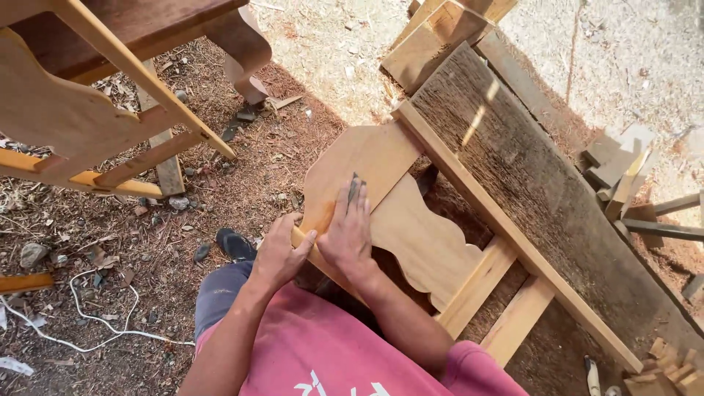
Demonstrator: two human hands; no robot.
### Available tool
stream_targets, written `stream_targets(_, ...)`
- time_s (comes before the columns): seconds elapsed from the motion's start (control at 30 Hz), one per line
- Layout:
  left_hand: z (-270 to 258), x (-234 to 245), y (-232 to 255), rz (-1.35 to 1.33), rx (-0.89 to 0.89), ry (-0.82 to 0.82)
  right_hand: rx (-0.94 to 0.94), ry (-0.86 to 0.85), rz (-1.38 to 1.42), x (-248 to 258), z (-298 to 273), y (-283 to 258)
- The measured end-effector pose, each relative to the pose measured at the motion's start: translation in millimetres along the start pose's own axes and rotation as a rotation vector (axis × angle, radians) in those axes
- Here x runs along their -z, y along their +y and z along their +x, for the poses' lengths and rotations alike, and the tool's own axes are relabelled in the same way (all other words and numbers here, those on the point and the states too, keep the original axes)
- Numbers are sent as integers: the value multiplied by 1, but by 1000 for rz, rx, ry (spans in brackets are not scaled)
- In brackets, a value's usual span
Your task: The person sands the frame and seat of a wooden chair using a sanding block. They work on the edges and flat surfaces of the chair components, which are placed on a workbench, and occasionally reposition the chair to access different areas.
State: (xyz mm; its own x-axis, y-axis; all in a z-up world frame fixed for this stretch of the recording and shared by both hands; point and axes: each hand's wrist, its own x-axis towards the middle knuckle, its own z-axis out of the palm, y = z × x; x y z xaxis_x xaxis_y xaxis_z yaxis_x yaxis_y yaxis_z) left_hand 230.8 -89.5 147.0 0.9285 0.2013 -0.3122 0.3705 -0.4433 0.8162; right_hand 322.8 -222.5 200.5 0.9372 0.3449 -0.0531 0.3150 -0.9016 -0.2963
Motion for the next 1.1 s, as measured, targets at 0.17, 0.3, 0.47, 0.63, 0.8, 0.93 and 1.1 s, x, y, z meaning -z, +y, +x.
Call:
stream_targets(0.17, 5, 3, -3, -25, -28, -12, -68, 35, 7, 20, 57, 45)
stream_targets(0.3, -5, 12, 8, -53, -1, -32, -201, -43, -19, -5, 86, 83)
stream_targets(0.47, -1, 11, 5, -113, 32, -50, -122, -138, 20, -13, -7, 23)
stream_targets(0.63, -4, 10, 2, -106, 69, -62, -140, -30, 29, -11, 66, 80)
stream_targets(0.8, -4, 12, 5, -114, 32, -55, -241, -26, 18, -13, 62, 74)
stream_targets(0.93, -3, 9, 2, -99, 35, -36, -35, -105, 55, -3, -1, 21)
stream_targets(1.1, -6, 9, 5, -63, 16, -55, -37, 22, 93, 5, 58, 72)
